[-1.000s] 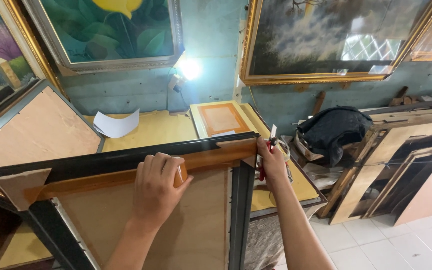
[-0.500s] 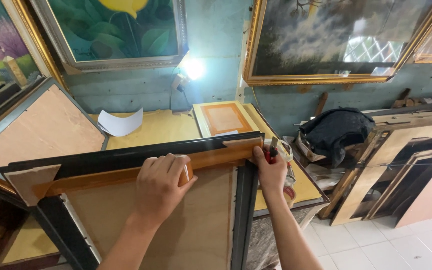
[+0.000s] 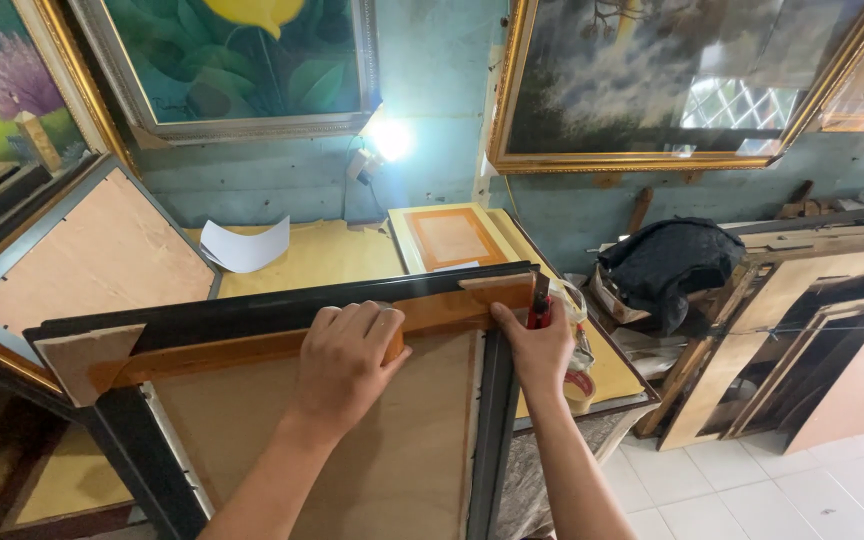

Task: Applying adhesive tape to the back edges of a framed mirror and cleaning the surface with a cloth.

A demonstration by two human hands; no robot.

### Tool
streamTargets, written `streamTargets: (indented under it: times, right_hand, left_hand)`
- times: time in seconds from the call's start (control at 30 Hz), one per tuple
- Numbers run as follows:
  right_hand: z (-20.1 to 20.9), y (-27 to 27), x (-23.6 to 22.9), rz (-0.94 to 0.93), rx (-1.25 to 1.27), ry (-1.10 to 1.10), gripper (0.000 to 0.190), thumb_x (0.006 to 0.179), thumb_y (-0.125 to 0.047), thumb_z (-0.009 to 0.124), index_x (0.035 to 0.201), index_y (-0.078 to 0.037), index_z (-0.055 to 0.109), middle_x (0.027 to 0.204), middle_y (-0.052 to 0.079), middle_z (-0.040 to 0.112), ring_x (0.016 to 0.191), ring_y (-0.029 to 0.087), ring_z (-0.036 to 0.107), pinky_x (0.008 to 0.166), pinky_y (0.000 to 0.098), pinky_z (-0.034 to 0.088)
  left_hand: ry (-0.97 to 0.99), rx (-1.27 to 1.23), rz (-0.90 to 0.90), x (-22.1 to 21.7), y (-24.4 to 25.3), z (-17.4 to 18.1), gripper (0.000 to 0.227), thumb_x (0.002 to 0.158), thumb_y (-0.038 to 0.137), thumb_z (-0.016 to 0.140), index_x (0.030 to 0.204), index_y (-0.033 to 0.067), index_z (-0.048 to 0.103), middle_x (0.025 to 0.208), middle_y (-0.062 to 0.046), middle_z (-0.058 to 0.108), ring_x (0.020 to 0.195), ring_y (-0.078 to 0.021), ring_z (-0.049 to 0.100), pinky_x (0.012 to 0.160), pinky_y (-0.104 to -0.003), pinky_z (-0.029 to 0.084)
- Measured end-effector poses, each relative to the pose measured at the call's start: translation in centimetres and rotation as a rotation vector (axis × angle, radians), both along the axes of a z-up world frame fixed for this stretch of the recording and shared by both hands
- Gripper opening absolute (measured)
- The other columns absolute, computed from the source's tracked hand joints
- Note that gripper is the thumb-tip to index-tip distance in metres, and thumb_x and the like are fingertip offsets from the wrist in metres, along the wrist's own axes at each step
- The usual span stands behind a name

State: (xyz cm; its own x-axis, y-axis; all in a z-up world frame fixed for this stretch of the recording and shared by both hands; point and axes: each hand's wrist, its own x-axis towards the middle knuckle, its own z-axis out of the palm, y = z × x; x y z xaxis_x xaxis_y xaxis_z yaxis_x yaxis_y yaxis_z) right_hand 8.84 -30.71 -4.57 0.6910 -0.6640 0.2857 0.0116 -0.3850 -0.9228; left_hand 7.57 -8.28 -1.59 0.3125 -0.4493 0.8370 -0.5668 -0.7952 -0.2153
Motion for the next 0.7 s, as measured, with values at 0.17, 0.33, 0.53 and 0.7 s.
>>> streamTargets:
  times: [0.17, 0.33, 0.53, 0.7]
  right_hand:
    - [0.6, 0.6, 0.0, -0.035, 0.003, 0.068, 0.057, 0.054, -0.051, 0.080, 0.091, -0.016, 0.054, 0.075, 0.007, 0.059, 0.080, 0.026, 0.060, 0.070, 0.0351, 0.046]
    - [0.5, 0.5, 0.0, -0.015, 0.047, 0.023, 0.053, 0.054, -0.051, 0.080, 0.086, -0.017, 0.054, 0.073, 0.004, 0.059, 0.075, 0.021, 0.059, 0.069, 0.0312, 0.046]
    - [2.7, 2.7, -0.9, -0.058, -0.146, 0.064, 0.074, 0.054, -0.051, 0.077, 0.110, -0.011, 0.050, 0.107, 0.015, 0.058, 0.104, 0.034, 0.053, 0.089, 0.0440, 0.042]
    - [-1.3, 0.0, 0.9, -0.054, -0.134, -0.026, 0.063, 0.052, -0.051, 0.081, 0.097, -0.015, 0.054, 0.079, 0.009, 0.058, 0.081, 0.027, 0.057, 0.073, 0.0360, 0.046]
  left_hand:
    - [-0.003, 0.022, -0.019, -0.2, 0.2, -0.1, 0.028, 0.071, 0.029, 0.072, 0.092, 0.0193, 0.057, 0.068, -0.004, 0.058, 0.066, -0.0143, 0.059, 0.067, -0.030, 0.049]
    - [0.011, 0.025, -0.027, 0.1, 0.3, -0.3, 0.025, 0.071, 0.027, 0.071, 0.091, 0.0208, 0.057, 0.070, -0.003, 0.059, 0.068, -0.0143, 0.059, 0.067, -0.030, 0.048]
    - [-0.021, 0.022, -0.031, -0.1, 0.2, 0.0, 0.024, 0.070, 0.027, 0.072, 0.087, 0.0210, 0.056, 0.067, -0.003, 0.058, 0.065, -0.0136, 0.059, 0.067, -0.030, 0.049]
    - [-0.039, 0.020, -0.044, 0.2, 0.4, -0.3, 0.023, 0.070, 0.027, 0.071, 0.086, 0.0213, 0.055, 0.064, -0.002, 0.056, 0.062, -0.0126, 0.057, 0.065, -0.029, 0.048]
